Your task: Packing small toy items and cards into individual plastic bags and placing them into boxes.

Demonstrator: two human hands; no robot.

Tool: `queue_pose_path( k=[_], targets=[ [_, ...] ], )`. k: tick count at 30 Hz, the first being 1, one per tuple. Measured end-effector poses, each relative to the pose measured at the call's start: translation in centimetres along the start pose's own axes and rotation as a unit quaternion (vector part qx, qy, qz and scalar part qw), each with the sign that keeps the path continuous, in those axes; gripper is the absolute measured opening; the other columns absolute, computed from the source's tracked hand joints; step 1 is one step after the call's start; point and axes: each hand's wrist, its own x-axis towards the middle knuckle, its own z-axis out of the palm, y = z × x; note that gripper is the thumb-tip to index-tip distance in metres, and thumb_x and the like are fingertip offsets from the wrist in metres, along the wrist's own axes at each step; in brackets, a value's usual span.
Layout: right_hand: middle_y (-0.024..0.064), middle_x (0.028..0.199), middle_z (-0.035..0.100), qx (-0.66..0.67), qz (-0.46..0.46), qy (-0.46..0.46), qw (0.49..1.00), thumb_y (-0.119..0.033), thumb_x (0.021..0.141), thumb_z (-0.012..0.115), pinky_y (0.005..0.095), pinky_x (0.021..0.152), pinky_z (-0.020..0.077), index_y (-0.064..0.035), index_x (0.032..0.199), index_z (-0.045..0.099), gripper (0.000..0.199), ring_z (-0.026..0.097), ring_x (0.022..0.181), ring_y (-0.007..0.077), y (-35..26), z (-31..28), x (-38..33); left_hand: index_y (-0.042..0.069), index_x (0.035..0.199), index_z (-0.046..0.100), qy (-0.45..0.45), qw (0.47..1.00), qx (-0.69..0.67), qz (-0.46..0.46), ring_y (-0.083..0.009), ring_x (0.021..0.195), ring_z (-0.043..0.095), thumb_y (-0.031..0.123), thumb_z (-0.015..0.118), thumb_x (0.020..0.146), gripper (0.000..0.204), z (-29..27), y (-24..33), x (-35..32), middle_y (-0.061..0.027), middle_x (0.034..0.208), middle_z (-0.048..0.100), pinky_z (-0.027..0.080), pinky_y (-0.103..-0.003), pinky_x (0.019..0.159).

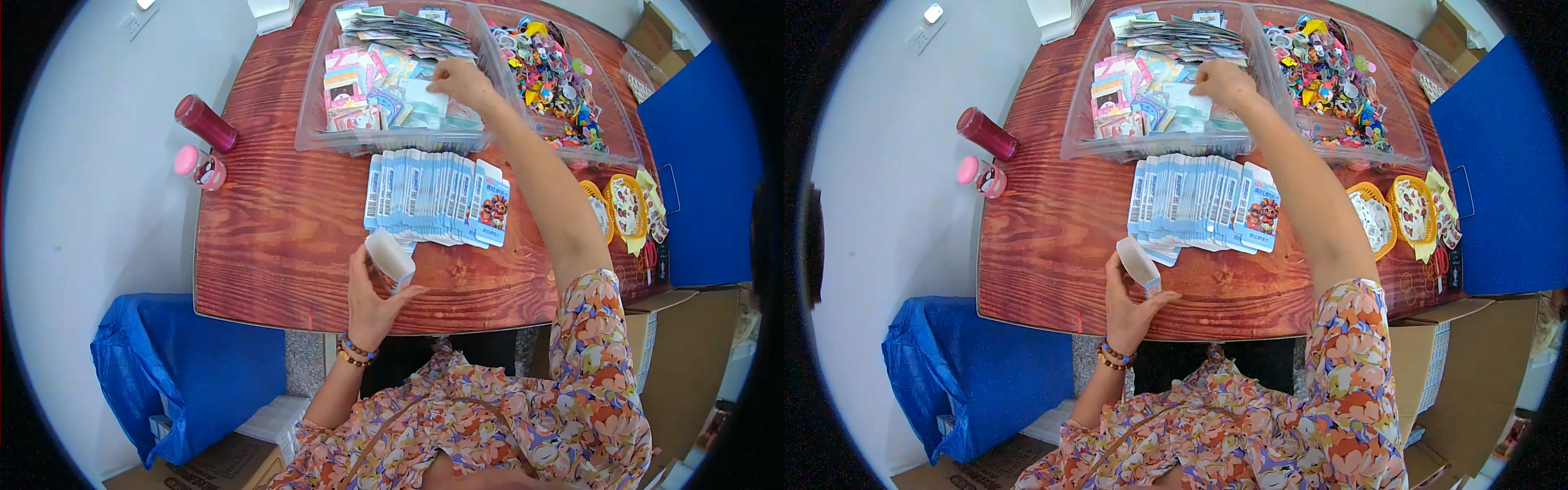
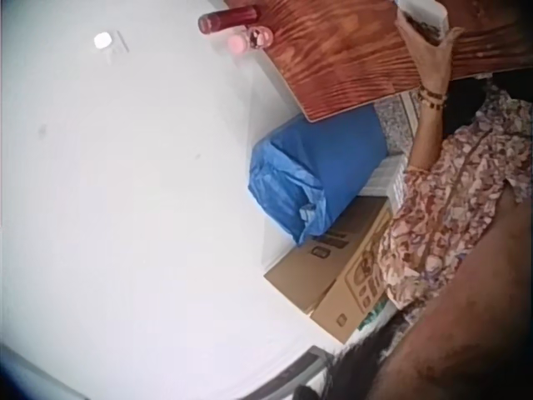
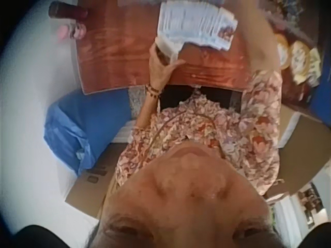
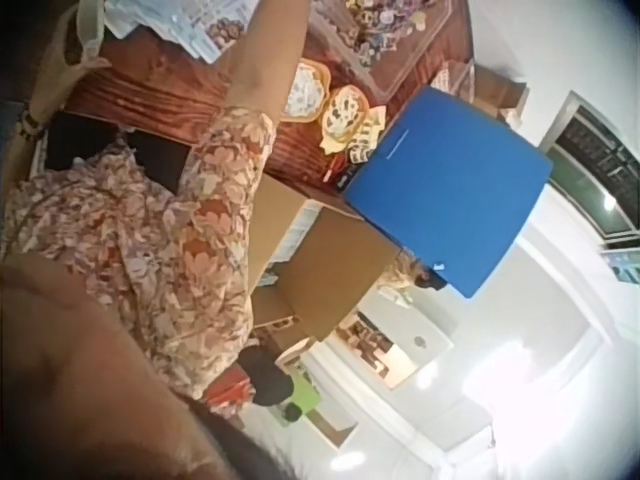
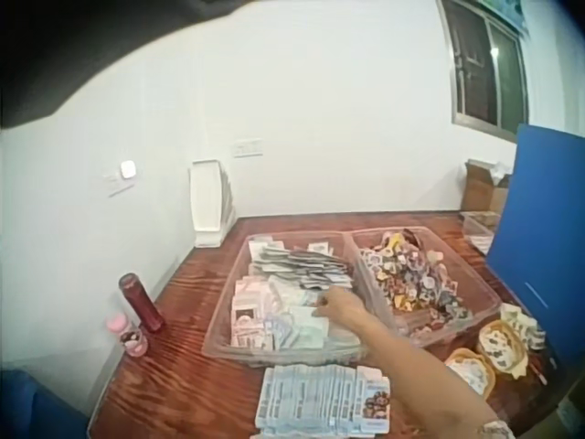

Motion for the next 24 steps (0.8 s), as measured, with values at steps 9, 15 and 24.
queue_pose_path(
  k=[9, 15, 24],
  targets=[
    [0.0066, 0.087, 0.071, 0.013, -0.024, 0.087, 0.996, -0.029, 0.087, 0.068, 0.0395, 0.078, 0.0515, -0.0102, 0.096, 0.07, 0.021, 0.068, 0.086, 0.0231, 0.5, -1.7, -1.4, 0.001, 0.139, 0.042, 0.054, 0.995, -0.001, 0.084, -0.0217, 0.111, 0.056, 0.019, 0.092, 0.066, 0.09, 1.2, -0.3, 3.6, -0.0103, 0.119, 0.053, 0.05, -0.035, 0.089],
    [-0.0076, 0.073, 0.059, 0.277, -0.124, 0.003, 0.953, -0.018, 0.096, 0.063, 0.025, 0.054, 0.04, -0.0034, 0.092, 0.067, 0.016, 0.05, 0.062, 0.005, -5.1, -7.0, -7.9, -0.001, 0.128, 0.046, 0.064, 0.982, 0.154, 0.092, -0.0363, 0.109, 0.054, 0.026, 0.092, 0.063, 0.084, 0.0, 1.6, 5.6, -0.0176, 0.115, 0.054, 0.046, -0.044, 0.093],
    [0.0124, 0.076, 0.065, 0.036, -0.286, -0.081, 0.954, -0.011, 0.09, 0.068, 0.0332, 0.06, 0.0476, -0.0003, 0.092, 0.065, 0.011, 0.063, 0.066, 0.0227, -8.2, -8.2, -18.0, 0.002, 0.133, 0.046, 0.057, 0.952, 0.216, 0.209, -0.0369, 0.112, 0.053, 0.032, 0.091, 0.062, 0.089, 2.3, 1.9, 5.6, -0.0164, 0.12, 0.054, 0.049, -0.045, 0.091]
  ],
)
